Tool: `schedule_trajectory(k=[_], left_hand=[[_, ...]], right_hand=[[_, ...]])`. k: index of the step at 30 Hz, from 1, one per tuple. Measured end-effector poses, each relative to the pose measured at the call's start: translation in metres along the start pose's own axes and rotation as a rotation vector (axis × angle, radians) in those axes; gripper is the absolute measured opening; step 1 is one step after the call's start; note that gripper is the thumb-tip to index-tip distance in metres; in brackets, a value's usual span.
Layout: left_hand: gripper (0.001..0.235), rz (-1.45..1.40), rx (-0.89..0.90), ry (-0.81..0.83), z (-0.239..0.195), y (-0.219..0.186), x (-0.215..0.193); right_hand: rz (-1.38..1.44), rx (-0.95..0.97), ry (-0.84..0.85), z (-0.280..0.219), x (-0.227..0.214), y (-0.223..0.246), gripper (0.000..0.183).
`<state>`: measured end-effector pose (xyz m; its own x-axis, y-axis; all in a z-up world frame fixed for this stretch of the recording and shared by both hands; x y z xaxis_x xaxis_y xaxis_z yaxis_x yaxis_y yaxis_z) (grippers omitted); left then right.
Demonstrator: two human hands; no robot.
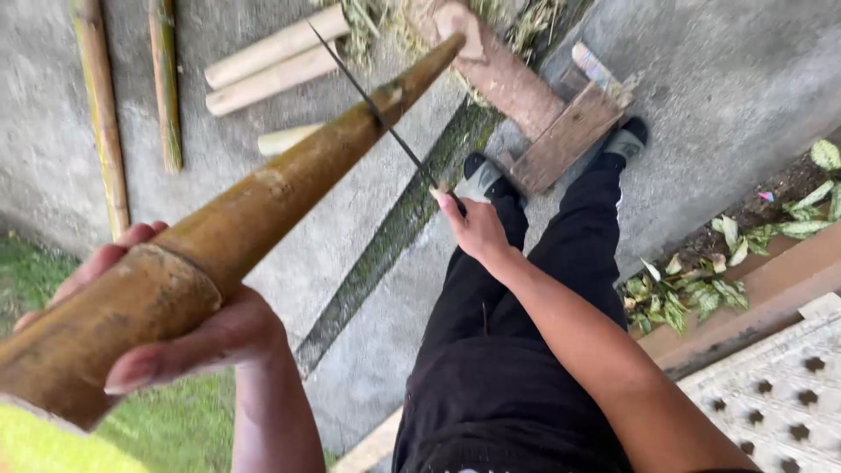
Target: Cutting and shaping bamboo poles using a large machete on a wooden block.
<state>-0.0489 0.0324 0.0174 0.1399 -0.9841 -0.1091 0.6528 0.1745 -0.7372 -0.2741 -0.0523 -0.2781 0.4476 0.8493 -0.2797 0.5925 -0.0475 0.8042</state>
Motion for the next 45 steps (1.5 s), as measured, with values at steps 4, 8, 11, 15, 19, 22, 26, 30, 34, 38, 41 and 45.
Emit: schedule_trajectory(k=[4,8,11,15,19,22,26,30,34,38,41,45], left_hand=[[0.081,0.039,0.121,0.174,0.006,-0.004,0.005],[0.082,-0.033,0.193,0.26,0.005,-0.008,0.009],[0.087,-0.167,0.125,0.241,0.004,-0.002,0.002],[0.079,-0.104,0.129,0.167,0.002,-0.004,0.011],[0.079,-0.156,0.131,0.217,0.0,-0.005,0.001],[0.083,-0.33,0.036,0.245,0.002,-0.005,-0.003],[0.074,-0.244,0.095,0.277,0.001,-0.015,0.005],[0.076,-0.372,0.099,0.328,-0.004,-0.022,0.003],[0.074,-0.36,-0.032,0.375,-0.013,-0.047,-0.013],[0.068,-0.231,-0.289,0.454,-0.024,-0.084,-0.02],[0.06,-0.054,-0.352,0.445,-0.024,-0.093,-0.025],[0.056,-0.215,-0.334,0.417,-0.024,-0.083,-0.022]], right_hand=[[-0.056,0.102,0.088,0.009,-0.018,0.015,0.079],[-0.093,-0.017,0.075,0.018,-0.036,0.011,0.081],[-0.152,0.091,0.116,0.029,-0.038,-0.025,0.08],[-0.219,-0.09,-0.141,0.04,-0.048,-0.051,0.078],[-0.109,-0.001,0.033,0.006,-0.041,-0.014,0.08],[-0.129,0.065,0.078,0.024,-0.042,-0.021,0.08],[-0.146,0.112,0.073,0.015,-0.047,-0.005,0.082],[-0.087,-0.014,0.14,0.013,-0.055,0.003,0.073],[-0.241,0.144,0.072,0.021,-0.058,-0.004,0.079],[-0.138,0.022,0.136,0.001,-0.053,-0.001,0.071],[-0.167,0.025,0.105,0.016,-0.047,-0.033,0.072],[-0.253,0.095,0.084,0.002,-0.057,0.007,0.076]])
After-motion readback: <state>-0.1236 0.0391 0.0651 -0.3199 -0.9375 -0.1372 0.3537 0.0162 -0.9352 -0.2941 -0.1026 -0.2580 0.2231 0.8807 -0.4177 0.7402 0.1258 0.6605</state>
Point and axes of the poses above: each hand's wrist, its own z-axis towards the middle knuckle, its own x-axis out of the palm, y = z × x, the point moved 1 cm from there along z, towards the middle knuckle, and after that the axes turned 1 degree about -y, right-handed, at the moved point
